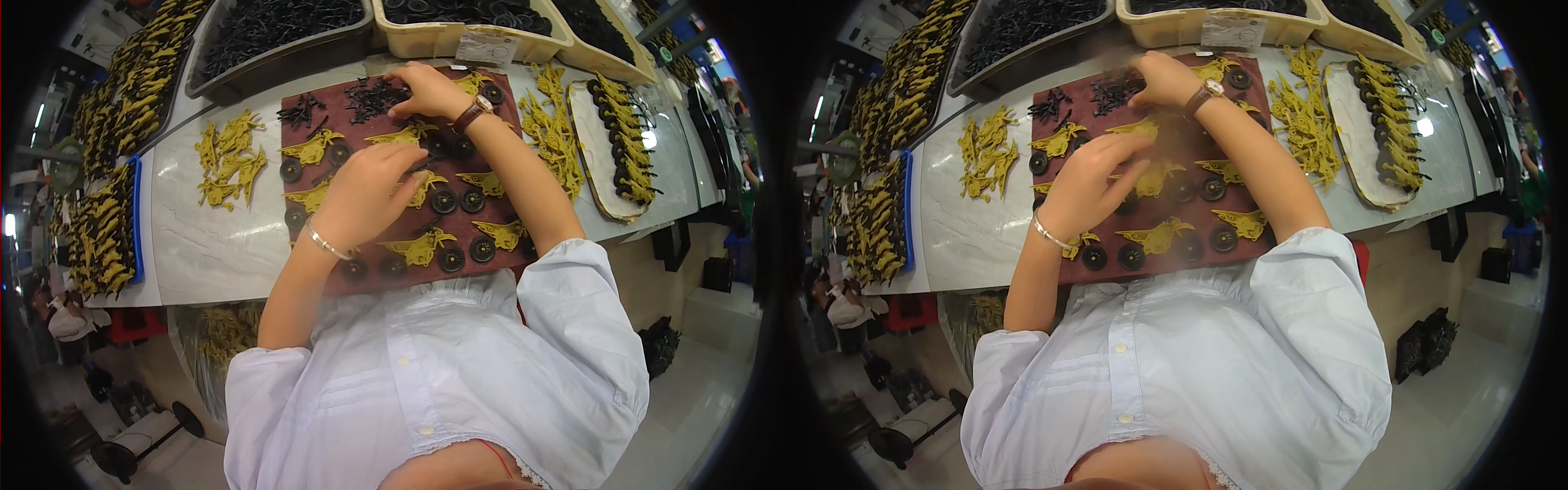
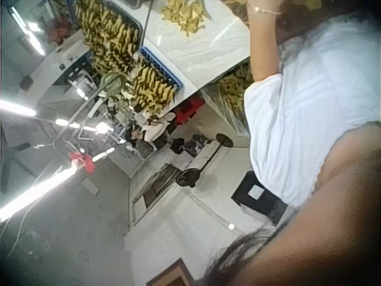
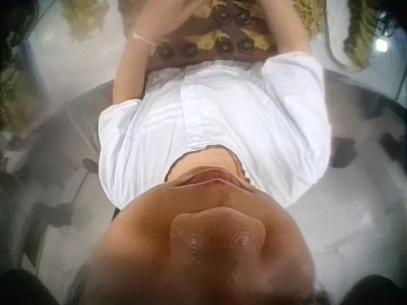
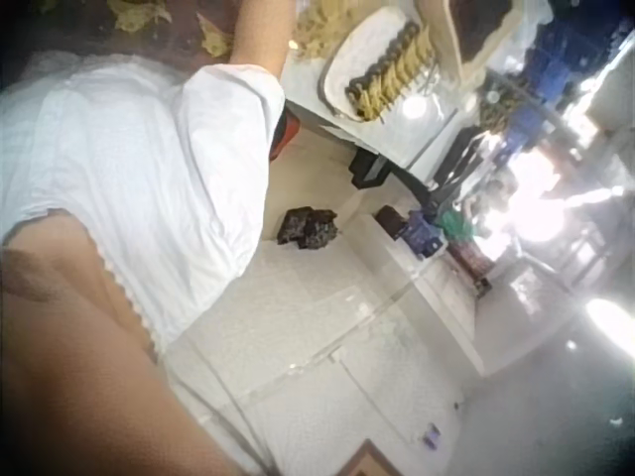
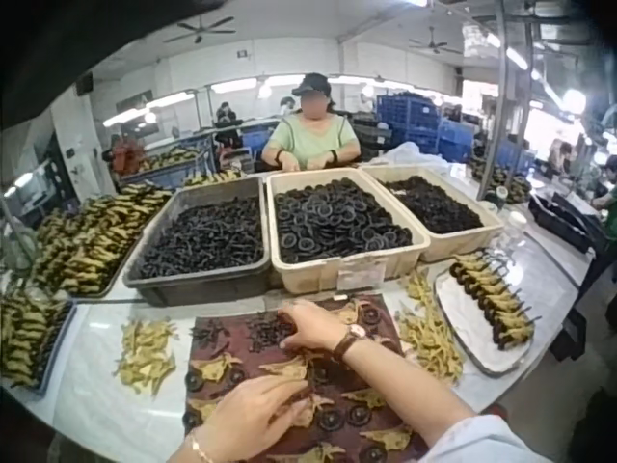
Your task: The person assembles small plastic toy motorcycles by hand, attaching toy wheels to toy motorcycle bodies.
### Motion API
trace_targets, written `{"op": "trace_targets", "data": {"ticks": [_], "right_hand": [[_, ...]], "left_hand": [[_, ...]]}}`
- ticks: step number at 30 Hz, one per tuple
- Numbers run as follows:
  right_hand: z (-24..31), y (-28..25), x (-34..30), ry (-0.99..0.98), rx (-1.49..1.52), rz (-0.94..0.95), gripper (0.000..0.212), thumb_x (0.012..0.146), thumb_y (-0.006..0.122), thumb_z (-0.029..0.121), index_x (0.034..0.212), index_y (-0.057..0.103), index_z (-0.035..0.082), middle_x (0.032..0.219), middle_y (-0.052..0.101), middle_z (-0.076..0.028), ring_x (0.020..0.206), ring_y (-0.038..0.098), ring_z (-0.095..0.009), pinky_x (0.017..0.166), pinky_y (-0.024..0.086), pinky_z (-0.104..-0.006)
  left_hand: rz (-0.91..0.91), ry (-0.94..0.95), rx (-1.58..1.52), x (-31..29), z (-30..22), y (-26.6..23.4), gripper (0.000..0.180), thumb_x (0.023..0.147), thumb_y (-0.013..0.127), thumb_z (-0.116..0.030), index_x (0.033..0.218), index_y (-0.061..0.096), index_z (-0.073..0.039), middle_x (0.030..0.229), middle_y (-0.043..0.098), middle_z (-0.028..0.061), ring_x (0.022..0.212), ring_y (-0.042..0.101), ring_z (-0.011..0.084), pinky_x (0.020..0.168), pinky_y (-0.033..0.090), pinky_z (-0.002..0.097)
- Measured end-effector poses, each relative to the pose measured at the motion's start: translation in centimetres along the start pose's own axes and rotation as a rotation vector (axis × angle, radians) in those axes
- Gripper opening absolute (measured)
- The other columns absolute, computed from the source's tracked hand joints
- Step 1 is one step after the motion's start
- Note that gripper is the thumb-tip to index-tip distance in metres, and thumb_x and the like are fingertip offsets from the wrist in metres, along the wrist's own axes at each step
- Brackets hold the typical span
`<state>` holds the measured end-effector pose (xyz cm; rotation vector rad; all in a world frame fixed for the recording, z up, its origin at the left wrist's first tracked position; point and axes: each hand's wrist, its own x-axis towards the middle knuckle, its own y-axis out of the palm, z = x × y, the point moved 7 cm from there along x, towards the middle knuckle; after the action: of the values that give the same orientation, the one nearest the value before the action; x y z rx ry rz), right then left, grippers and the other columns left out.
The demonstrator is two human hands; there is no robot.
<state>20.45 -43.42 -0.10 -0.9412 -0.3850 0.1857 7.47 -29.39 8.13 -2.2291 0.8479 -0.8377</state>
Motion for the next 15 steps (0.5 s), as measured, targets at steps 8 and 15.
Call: {"op": "trace_targets", "data": {"ticks": [8, 15], "right_hand": [[1.0, 1.5, 3.4, 0.038, -0.045, 0.272, 0.064, 0.054, 0.081, 0.013, 0.115, 0.063, 0.005, 0.115, 0.064, -0.018, 0.107, 0.061, -0.035, 0.091, 0.05, -0.0408], [0.6, 2.4, 3.7, 0.182, -0.059, 0.439, 0.057, 0.057, 0.078, 0.016, 0.11, 0.064, 0.003, 0.106, 0.066, -0.017, 0.101, 0.063, -0.033, 0.085, 0.052, -0.0383]], "left_hand": [[-0.069, -0.226, -0.022, -8.0, 1.1, -4.1, 0.03, 0.084, 0.066, -0.009, 0.112, 0.063, 0.002, 0.104, 0.067, 0.0181, 0.093, 0.066, 0.0289, 0.078, 0.051, 0.0329], [-0.185, -0.352, -0.162, -11.5, 2.2, -4.8, 0.03, 0.084, 0.064, -0.011, 0.11, 0.063, 0.004, 0.102, 0.066, 0.0201, 0.092, 0.065, 0.0341, 0.081, 0.05, 0.0369]]}}
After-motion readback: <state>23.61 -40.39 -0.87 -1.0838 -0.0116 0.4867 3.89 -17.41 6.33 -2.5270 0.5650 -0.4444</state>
